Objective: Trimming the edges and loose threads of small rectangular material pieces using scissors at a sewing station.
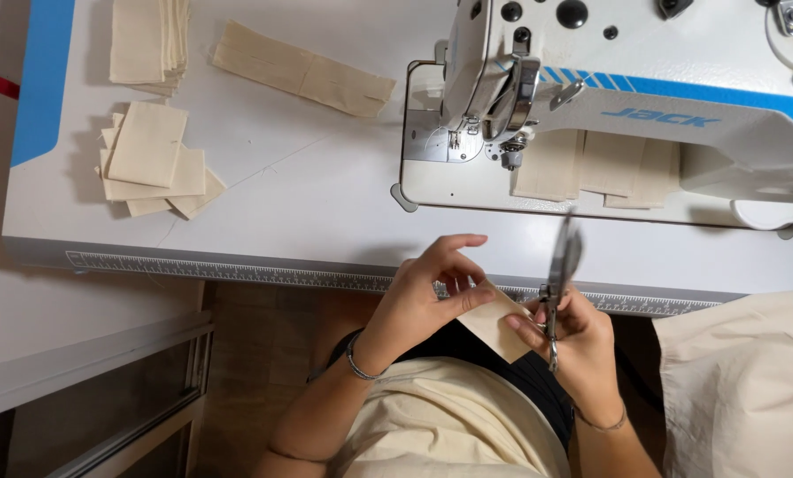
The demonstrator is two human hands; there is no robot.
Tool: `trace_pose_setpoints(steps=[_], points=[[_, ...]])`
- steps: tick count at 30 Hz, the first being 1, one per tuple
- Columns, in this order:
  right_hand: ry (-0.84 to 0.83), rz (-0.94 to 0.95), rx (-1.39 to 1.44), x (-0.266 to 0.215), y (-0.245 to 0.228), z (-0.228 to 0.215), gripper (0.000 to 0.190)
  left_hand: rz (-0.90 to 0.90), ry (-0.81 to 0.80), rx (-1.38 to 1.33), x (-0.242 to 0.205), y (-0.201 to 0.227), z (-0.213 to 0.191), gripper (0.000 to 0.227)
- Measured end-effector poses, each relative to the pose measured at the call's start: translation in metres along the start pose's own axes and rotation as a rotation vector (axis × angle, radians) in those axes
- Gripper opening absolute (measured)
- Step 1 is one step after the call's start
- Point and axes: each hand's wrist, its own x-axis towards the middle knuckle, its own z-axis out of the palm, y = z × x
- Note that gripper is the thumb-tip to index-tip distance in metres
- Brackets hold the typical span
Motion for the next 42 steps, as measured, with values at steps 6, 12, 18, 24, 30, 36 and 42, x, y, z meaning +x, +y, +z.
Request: trace_pose_setpoints(steps=[6,12,18,24,30,36,42], points=[[-0.008,-0.099,0.084,-0.008,0.014,-0.008,0.055,-0.198,0.076,-0.373,-0.009,-0.016,0.022,0.018],[-0.418,-0.031,-0.220,-0.007,0.010,-0.018,0.085,-0.222,0.020,-0.254,0.001,0.009,-0.002,0.021],[-0.461,0.009,-0.133,-0.015,0.006,-0.008,0.081,-0.166,0.070,-0.062,0.003,0.005,-0.002,0.012],[-0.395,0.009,-0.091,-0.015,-0.002,-0.004,0.072,-0.253,0.096,-0.059,0.003,0.006,0.002,0.015],[-0.330,-0.042,-0.187,-0.019,0.009,-0.003,0.067,-0.229,0.120,-0.088,0.002,0.005,0.004,0.019],[-0.252,-0.056,-0.191,-0.022,0.011,0.001,0.056,-0.217,0.142,-0.100,0.005,0.005,0.005,0.020],[-0.013,-0.102,0.108,-0.034,0.018,0.000,0.068,0.072,0.137,0.112,0.030,0.006,0.005,0.012]])
